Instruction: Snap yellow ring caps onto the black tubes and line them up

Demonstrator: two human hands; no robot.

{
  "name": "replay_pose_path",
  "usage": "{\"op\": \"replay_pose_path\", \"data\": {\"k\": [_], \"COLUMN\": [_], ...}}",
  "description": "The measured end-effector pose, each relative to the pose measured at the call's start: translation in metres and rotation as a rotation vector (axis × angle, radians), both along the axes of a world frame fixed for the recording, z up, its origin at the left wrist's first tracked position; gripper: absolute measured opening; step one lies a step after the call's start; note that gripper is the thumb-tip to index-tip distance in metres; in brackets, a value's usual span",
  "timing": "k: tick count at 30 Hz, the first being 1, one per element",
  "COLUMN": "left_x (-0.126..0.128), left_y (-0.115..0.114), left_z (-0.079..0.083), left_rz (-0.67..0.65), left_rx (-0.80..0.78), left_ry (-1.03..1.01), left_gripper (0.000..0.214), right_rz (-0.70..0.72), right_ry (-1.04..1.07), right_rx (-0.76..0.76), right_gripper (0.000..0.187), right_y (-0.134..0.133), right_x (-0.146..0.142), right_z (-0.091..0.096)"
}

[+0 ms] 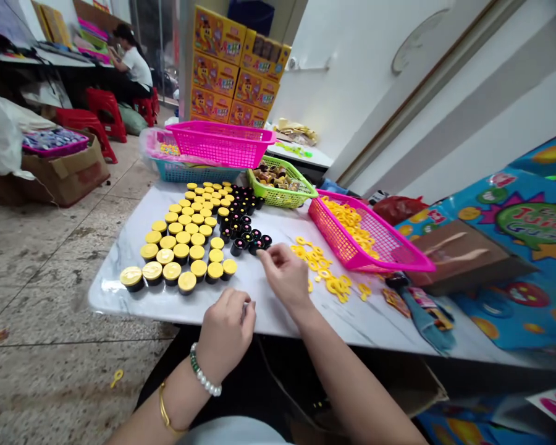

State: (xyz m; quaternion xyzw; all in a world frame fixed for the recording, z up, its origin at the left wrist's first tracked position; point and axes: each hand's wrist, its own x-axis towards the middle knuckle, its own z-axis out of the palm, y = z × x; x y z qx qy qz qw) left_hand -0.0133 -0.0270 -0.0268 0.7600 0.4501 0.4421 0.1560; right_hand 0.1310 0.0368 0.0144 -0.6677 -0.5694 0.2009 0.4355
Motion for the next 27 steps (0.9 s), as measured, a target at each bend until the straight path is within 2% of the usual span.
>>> {"op": "replay_pose_path", "data": {"k": [2, 4, 7, 10, 11, 13, 15, 18, 19, 21, 23, 25, 27], "left_x": [0.001, 0.002, 0.003, 0.005, 0.006, 0.008, 0.010, 0.011, 0.011, 0.011, 0.012, 0.012, 0.013], "left_y": [0.002, 0.004, 0.006, 0.009, 0.010, 0.011, 0.012, 0.013, 0.013, 0.012, 0.012, 0.013, 0.014], "left_z": [0.000, 0.001, 0.004, 0.010, 0.012, 0.015, 0.017, 0.019, 0.019, 0.021, 0.022, 0.023, 0.022], "left_rz": [-0.008, -0.018, -0.032, -0.034, -0.030, -0.026, -0.020, -0.002, 0.001, -0.007, -0.019, -0.031, -0.046], "left_rx": [-0.016, -0.026, -0.042, -0.073, -0.084, -0.113, -0.151, -0.182, -0.186, -0.204, -0.227, -0.242, -0.249], "left_ry": [0.043, 0.090, 0.126, 0.143, 0.159, 0.205, 0.239, 0.242, 0.242, 0.254, 0.269, 0.278, 0.275], "left_gripper": [0.010, 0.007, 0.020, 0.047, 0.050, 0.044, 0.028, 0.019, 0.020, 0.021, 0.024, 0.028, 0.029], "right_rz": [-0.169, -0.168, -0.052, 0.114, 0.197, 0.308, 0.241, -0.043, -0.062, 0.007, 0.082, 0.095, 0.089], "right_ry": [-0.216, -0.296, -0.260, -0.201, -0.173, -0.133, -0.193, -0.501, -0.600, -0.696, -0.698, -0.645, -0.485], "right_rx": [0.153, 0.122, -0.001, -0.022, -0.029, -0.035, -0.001, 0.008, -0.041, -0.133, -0.171, -0.173, -0.206], "right_gripper": [0.029, 0.028, 0.015, 0.011, 0.011, 0.015, 0.020, 0.022, 0.020, 0.016, 0.016, 0.017, 0.017], "right_y": [0.011, 0.018, 0.007, -0.024, -0.035, -0.052, -0.060, -0.055, -0.052, -0.048, -0.046, -0.046, -0.048], "right_x": [0.019, 0.033, 0.034, 0.018, 0.015, 0.016, 0.031, 0.073, 0.088, 0.112, 0.126, 0.130, 0.125], "right_z": [-0.001, -0.004, -0.004, 0.003, 0.005, 0.009, 0.008, -0.002, -0.006, -0.013, -0.015, -0.010, -0.001]}}
